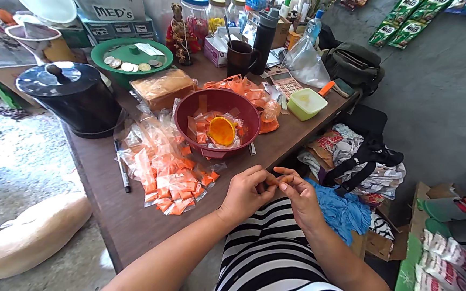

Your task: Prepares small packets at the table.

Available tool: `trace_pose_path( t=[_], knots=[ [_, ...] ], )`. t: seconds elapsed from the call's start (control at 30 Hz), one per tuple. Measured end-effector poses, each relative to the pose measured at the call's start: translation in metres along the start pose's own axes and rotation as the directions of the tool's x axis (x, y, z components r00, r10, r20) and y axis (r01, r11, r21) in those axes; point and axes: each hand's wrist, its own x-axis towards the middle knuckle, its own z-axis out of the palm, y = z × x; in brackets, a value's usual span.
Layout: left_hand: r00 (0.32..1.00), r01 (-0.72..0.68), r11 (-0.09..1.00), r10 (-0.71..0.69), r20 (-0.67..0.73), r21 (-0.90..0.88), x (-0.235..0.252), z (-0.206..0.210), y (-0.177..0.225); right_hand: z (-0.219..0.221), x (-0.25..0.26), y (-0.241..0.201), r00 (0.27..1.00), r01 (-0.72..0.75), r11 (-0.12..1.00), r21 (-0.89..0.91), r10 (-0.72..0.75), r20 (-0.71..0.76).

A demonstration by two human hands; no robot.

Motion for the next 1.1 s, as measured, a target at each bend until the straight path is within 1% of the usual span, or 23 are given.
trace_pose_path(
  t=[0.07,0.17,0.23,0.3,0.43,0.73,0.9,1.1],
  knots=[
    [1.0,0.029,0.999,-0.029,0.004,-0.043,0.0005,-0.0003,0.0012,0.0002,0.0,-0.0007,1.0,0.005,1.0,-0.006,-0.005,0.0],
    [0.994,0.109,0.984,-0.107,0.022,-0.14,0.0011,-0.0002,0.0022,0.0001,0.0002,-0.0014,1.0,0.012,1.0,-0.008,-0.012,0.003],
    [0.986,0.166,0.971,-0.164,0.028,-0.174,0.0019,-0.0006,0.0038,0.0001,0.0004,-0.0016,1.0,0.017,1.0,-0.008,-0.017,0.002],
    [0.981,0.195,0.961,-0.192,0.033,-0.196,0.0024,-0.0015,0.0048,0.0002,0.0004,-0.0022,1.0,0.014,1.0,-0.009,-0.014,0.005],
    [0.982,0.189,0.956,-0.183,0.046,-0.223,0.0018,-0.0015,0.0032,-0.0008,0.0005,-0.0014,1.0,0.015,1.0,-0.002,-0.015,0.01],
    [0.976,0.217,0.949,-0.21,0.056,-0.228,0.0023,-0.0017,0.0048,-0.0018,0.0002,-0.0022,1.0,0.013,1.0,-0.002,-0.013,0.012],
    [0.972,0.235,0.945,-0.225,0.068,-0.229,0.0023,-0.002,0.0049,-0.0023,0.0003,-0.0009,0.999,0.039,0.999,0.014,-0.039,0.026],
    [0.971,0.223,0.941,-0.19,0.148,-0.254,0.0027,-0.0048,0.0043,-0.004,0.0006,-0.0015,1.0,0.017,1.0,-0.014,-0.017,0.014]
  ],
)
